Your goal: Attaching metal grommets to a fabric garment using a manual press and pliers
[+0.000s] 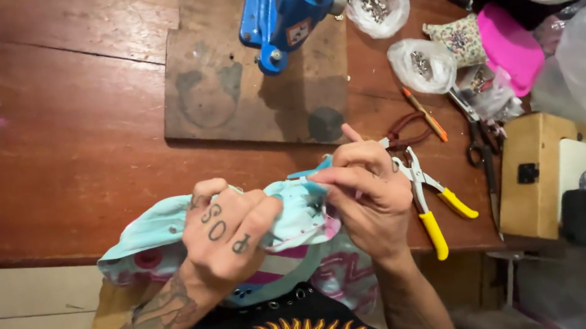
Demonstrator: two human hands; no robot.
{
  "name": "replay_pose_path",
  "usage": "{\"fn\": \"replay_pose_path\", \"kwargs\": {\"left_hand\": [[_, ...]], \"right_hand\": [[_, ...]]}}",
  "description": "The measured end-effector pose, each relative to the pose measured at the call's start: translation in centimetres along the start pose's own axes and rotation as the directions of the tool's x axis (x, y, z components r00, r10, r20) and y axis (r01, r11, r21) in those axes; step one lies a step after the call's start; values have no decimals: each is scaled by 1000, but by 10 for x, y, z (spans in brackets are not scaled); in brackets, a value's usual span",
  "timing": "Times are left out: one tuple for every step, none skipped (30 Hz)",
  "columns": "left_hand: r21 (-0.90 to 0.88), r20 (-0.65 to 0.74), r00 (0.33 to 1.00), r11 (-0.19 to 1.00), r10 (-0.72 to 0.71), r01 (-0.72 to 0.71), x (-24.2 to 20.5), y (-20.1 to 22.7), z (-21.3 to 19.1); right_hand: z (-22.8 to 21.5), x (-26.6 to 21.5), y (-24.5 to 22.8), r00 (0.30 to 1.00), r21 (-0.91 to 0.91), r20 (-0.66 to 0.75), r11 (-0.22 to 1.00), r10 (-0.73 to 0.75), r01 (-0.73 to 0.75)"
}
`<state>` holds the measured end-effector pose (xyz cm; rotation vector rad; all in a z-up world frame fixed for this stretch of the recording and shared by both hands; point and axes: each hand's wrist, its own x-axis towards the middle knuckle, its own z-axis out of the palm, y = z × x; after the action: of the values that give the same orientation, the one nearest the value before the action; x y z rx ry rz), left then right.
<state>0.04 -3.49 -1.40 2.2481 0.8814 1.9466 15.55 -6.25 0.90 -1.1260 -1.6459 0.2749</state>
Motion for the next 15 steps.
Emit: {"fn": "replay_pose_path", "kwargs": {"left_hand": [[0,-6,998,998,61,-61,4,1,0],[0,-6,999,999,50,-50,3,1,0],[11,-3,997,997,75,-75,2,1,0],[28,-3,994,993,112,-111,2,-2,1],[33,-6,994,993,112,-112,4,0,-1],[39,-2,993,992,120,-119,6,1,-2],[45,2,992,991,127,-126,8,2,-2],[46,4,993,992,121,-121,8,2,-3],[63,17,992,990,125,-126,9,2,-3],[74,29,991,989,129,-130,9,2,-3],[71,30,992,990,124,-126,9,3,-4],[62,25,992,990,124,-126,10,2,-3],[54,20,992,991,125,-126,11,2,-3],[56,18,992,990,126,-127,11,1,-3],[54,11,993,991,118,-119,11,0,-3]], "right_hand": [[-1,0,0,1000,18,18,1000,24,-24],[-2,-2,0,999,16,27,999,30,-31],[-3,-4,0,999,18,33,999,35,-36],[-2,-3,1,999,25,33,999,29,-29],[-2,-3,0,999,28,36,999,24,-25],[-3,-3,-1,998,19,52,999,28,-29],[-4,-3,-2,997,10,69,999,33,-33],[-4,-2,-3,997,12,73,999,36,-37],[-4,-2,-4,996,-3,85,1000,21,-20],[-5,-1,-5,995,-23,97,1000,6,-4],[-6,-2,-8,995,-26,99,1000,11,-8],[-6,0,-9,994,-57,111,998,-21,27],[-6,1,-10,991,-88,123,994,-52,63],[-6,3,-12,991,-86,124,994,-55,66],[-6,5,-13,988,-120,122,987,-95,110]]}}
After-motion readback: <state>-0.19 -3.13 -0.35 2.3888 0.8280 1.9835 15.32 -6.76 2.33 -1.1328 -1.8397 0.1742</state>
